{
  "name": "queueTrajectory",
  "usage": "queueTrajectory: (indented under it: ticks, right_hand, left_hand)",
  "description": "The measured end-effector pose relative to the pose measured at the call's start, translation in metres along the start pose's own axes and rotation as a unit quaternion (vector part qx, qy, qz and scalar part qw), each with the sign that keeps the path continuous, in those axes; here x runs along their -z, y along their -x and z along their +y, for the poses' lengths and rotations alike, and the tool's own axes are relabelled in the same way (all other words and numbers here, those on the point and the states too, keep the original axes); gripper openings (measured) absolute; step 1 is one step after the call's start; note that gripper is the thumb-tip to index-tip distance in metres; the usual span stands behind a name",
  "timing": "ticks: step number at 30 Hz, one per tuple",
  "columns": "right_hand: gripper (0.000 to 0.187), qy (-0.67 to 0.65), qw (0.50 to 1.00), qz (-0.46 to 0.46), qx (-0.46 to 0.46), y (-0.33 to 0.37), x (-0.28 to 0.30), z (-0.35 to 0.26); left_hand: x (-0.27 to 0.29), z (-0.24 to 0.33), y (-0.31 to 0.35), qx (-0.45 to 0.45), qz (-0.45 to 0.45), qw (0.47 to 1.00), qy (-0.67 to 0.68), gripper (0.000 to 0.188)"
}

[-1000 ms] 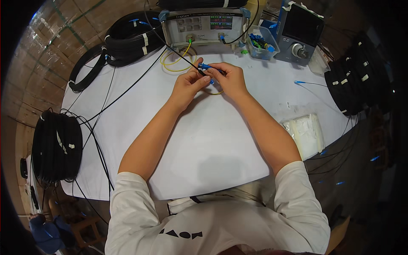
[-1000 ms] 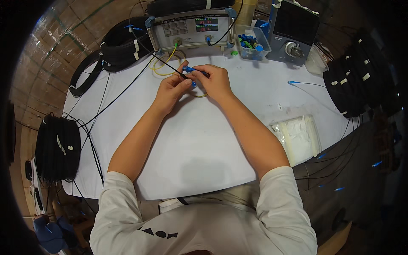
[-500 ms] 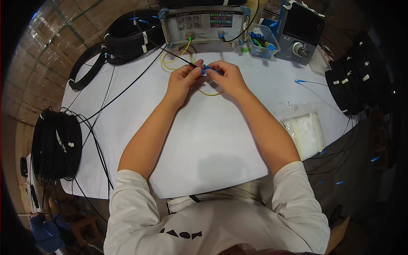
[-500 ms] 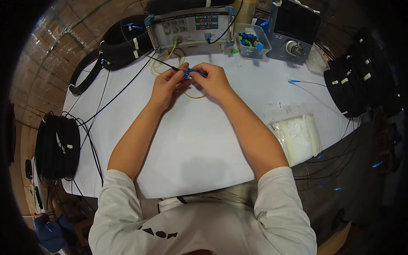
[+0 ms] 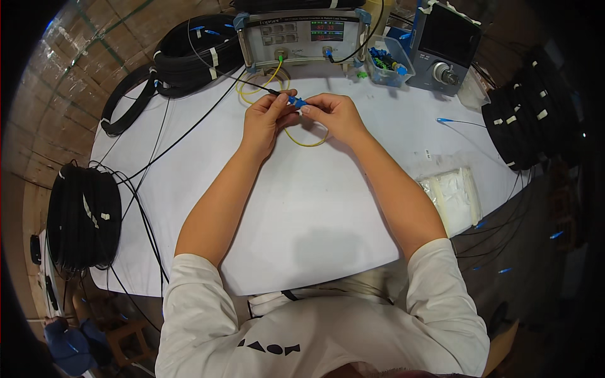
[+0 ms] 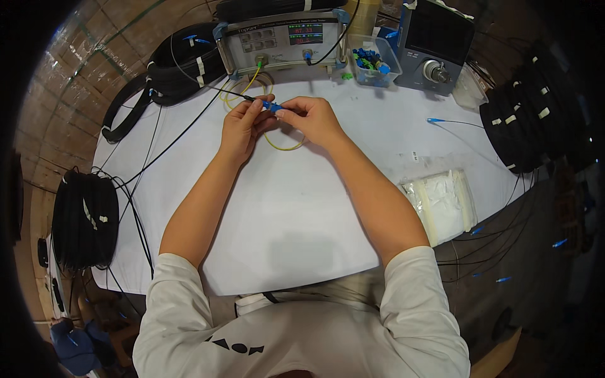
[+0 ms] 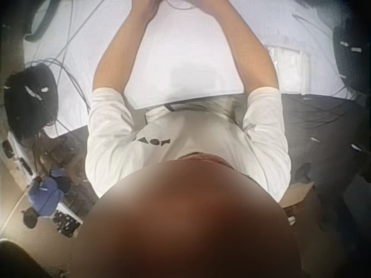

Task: Inspecting and testing blue fiber optic connectors using laboratory test equipment.

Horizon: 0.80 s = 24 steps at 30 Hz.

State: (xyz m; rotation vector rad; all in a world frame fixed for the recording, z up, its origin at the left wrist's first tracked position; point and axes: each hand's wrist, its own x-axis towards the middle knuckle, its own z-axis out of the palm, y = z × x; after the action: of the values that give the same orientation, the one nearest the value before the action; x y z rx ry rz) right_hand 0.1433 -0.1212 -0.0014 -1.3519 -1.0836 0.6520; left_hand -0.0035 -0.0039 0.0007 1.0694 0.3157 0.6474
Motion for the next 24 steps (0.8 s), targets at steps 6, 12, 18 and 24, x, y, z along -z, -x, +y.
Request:
queueTrajectory:
  ticks: [6, 12, 18, 24]
  right_hand:
    - [0.021, -0.002, 1.000, 0.004, -0.003, -0.0001, -0.0047, -0.0019]
    - [0.020, -0.007, 1.000, -0.002, 0.002, -0.0004, -0.0050, 0.0023]
    - [0.021, -0.007, 1.000, -0.005, 0.003, -0.0009, -0.0062, 0.0040]
    - [0.020, 0.016, 1.000, 0.004, -0.005, 0.0010, -0.0094, -0.0004]
  left_hand:
    - [0.0004, -0.0010, 0.0010, 0.012, -0.008, 1.000, -0.023, 0.023]
    - [0.0031, -0.0013, -0.0019, 0.019, -0.013, 0.999, -0.031, 0.022]
    - [0.0021, -0.0001, -0.0008, 0.015, -0.006, 0.999, -0.042, 0.022]
    - [-0.0020, -0.0053, 0.0026, -0.051, 0.012, 0.997, -0.055, 0.023]
